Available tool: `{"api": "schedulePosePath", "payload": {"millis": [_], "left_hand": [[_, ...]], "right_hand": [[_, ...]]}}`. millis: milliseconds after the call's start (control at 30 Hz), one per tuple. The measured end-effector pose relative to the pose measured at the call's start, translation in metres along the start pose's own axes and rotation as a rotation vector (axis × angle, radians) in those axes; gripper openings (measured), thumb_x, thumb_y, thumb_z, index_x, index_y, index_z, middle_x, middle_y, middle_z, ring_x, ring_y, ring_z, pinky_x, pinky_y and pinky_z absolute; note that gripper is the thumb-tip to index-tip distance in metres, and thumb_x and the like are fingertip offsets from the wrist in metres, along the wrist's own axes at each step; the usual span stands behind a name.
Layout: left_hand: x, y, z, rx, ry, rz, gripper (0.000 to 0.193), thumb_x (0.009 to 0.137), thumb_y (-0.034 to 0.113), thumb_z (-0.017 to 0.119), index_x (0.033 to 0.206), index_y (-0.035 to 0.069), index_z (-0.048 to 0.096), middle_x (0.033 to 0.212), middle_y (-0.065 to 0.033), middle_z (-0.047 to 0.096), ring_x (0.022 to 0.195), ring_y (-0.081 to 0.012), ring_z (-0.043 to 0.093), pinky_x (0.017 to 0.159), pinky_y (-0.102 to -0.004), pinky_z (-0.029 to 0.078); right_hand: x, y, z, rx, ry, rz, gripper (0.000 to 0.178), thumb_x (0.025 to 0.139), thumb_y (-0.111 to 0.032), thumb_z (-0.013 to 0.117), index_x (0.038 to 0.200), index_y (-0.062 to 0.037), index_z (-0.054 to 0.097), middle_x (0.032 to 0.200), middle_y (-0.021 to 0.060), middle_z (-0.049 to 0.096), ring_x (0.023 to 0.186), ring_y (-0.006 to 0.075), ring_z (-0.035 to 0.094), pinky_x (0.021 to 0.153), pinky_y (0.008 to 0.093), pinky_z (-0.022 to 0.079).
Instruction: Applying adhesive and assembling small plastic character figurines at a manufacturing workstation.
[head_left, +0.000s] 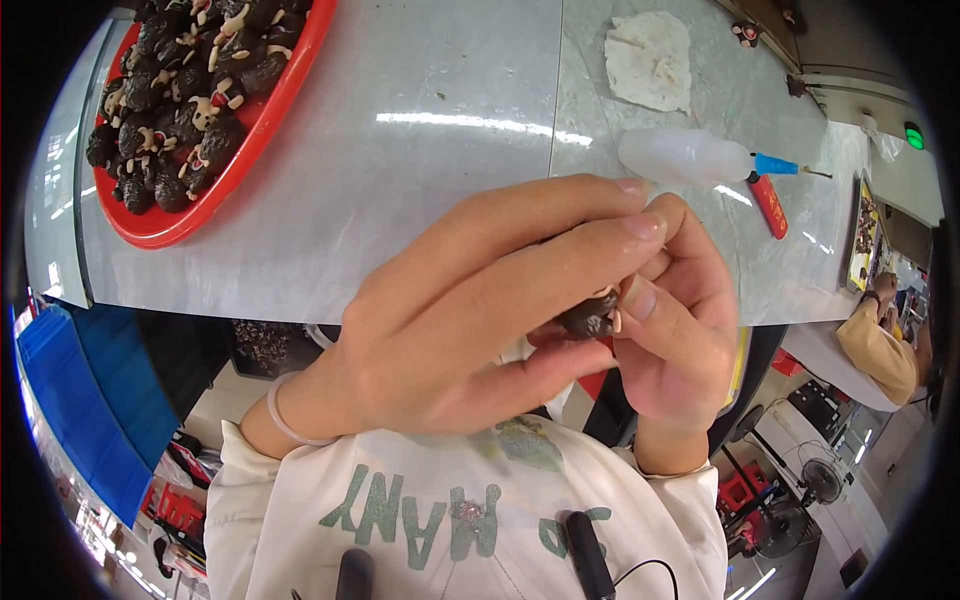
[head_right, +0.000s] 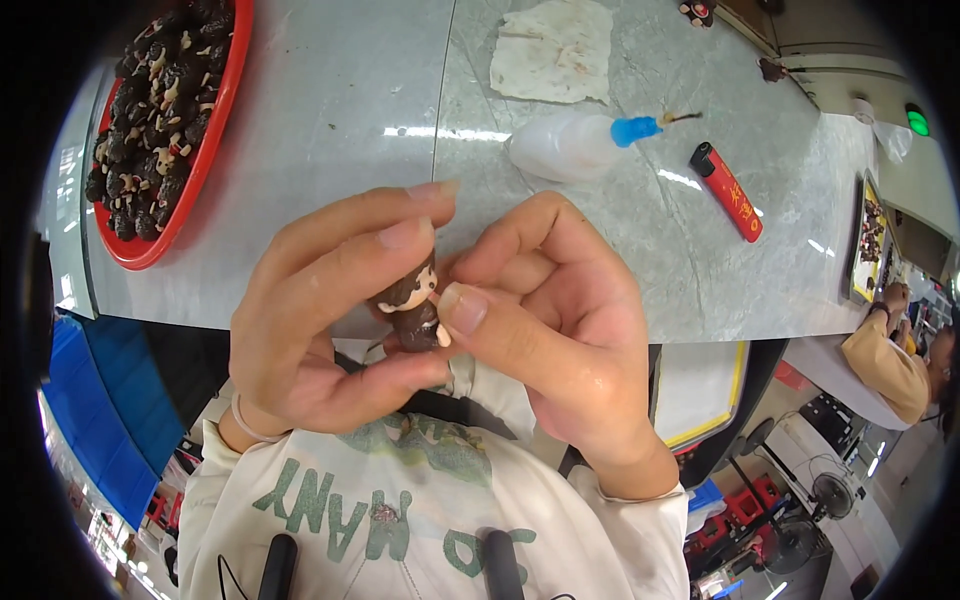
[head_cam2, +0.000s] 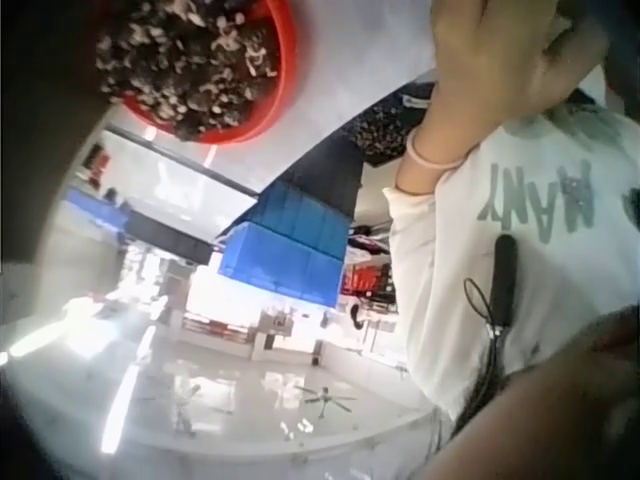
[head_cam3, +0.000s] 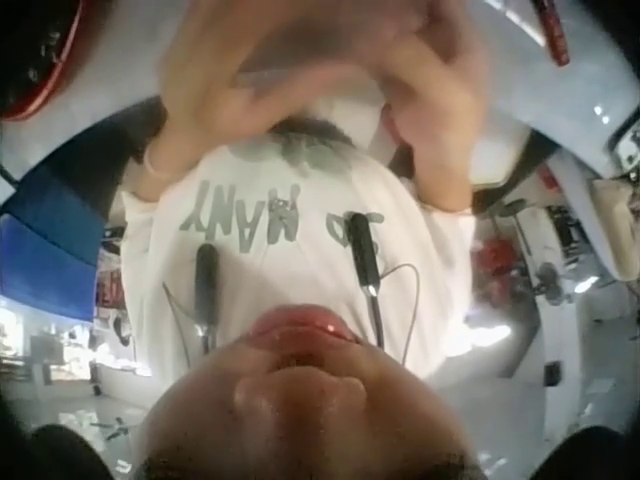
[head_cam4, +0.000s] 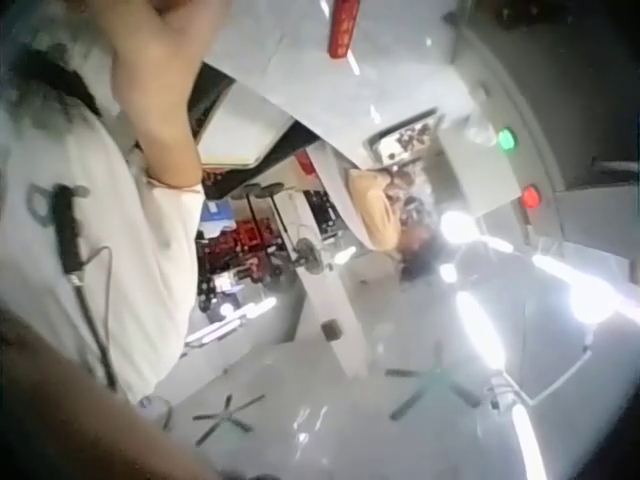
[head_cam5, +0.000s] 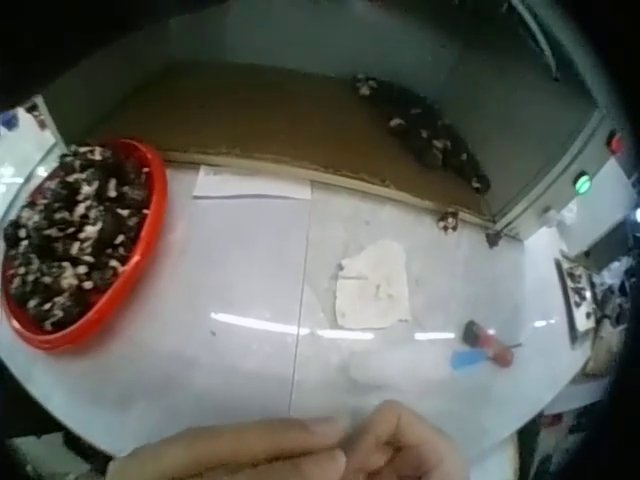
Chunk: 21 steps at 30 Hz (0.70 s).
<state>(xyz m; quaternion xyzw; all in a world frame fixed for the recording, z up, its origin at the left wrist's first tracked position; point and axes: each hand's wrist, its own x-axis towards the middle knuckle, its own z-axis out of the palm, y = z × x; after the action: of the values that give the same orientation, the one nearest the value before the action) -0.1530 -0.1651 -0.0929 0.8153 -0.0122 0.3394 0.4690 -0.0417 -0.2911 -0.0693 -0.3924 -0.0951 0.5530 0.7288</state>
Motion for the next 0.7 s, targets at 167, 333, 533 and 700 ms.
{"api": "schedulePosePath", "payload": {"millis": [167, 333, 533, 700], "left_hand": [[-0.005, 0.010, 0.000, -0.375, 0.066, -0.329, 0.057, 0.065, -0.001, 0.072, 0.115, -0.003, 0.045, 0.113, -0.0224, 0.050, 0.101, -0.0267, 0.054, 0.080, -0.0322, 0.047], [-0.003, 0.005, -0.009, -0.370, 0.059, -0.271, 0.059, 0.064, -0.003, 0.072, 0.116, -0.003, 0.044, 0.111, -0.0212, 0.051, 0.100, -0.0253, 0.054, 0.081, -0.0316, 0.047], [0.016, 0.005, -0.057, 0.018, 0.133, -0.147, 0.043, 0.062, 0.001, 0.073, 0.101, -0.004, 0.056, 0.104, -0.0196, 0.056, 0.090, -0.0251, 0.057, 0.072, -0.0299, 0.049], [0.016, -0.008, -0.133, 0.998, -0.006, 0.021, 0.036, 0.063, 0.005, 0.069, 0.097, 0.001, 0.059, 0.103, -0.0123, 0.058, 0.089, -0.0277, 0.057, 0.076, -0.0346, 0.045]], "right_hand": [[0.001, -0.002, 0.009, -0.079, -0.007, 0.063, 0.015, 0.084, 0.001, 0.048, 0.095, 0.0008, 0.038, 0.089, 0.0146, 0.058, 0.083, 0.0150, 0.056, 0.076, 0.0261, 0.043], [0.004, 0.001, 0.013, -0.119, -0.025, 0.104, 0.014, 0.085, 0.001, 0.047, 0.096, 0.0011, 0.038, 0.091, 0.0148, 0.058, 0.084, 0.0147, 0.056, 0.077, 0.0252, 0.043], [-0.008, 0.002, 0.012, -0.519, 0.111, -0.192, 0.011, 0.082, 0.003, 0.050, 0.092, 0.0035, 0.045, 0.087, 0.0171, 0.060, 0.077, 0.0185, 0.059, 0.070, 0.0285, 0.049], [-0.007, 0.009, 0.016, -0.703, 0.224, -0.271, 0.010, 0.081, -0.004, 0.051, 0.087, 0.0015, 0.045, 0.075, 0.0165, 0.059, 0.062, 0.0180, 0.056, 0.054, 0.0264, 0.048]]}}
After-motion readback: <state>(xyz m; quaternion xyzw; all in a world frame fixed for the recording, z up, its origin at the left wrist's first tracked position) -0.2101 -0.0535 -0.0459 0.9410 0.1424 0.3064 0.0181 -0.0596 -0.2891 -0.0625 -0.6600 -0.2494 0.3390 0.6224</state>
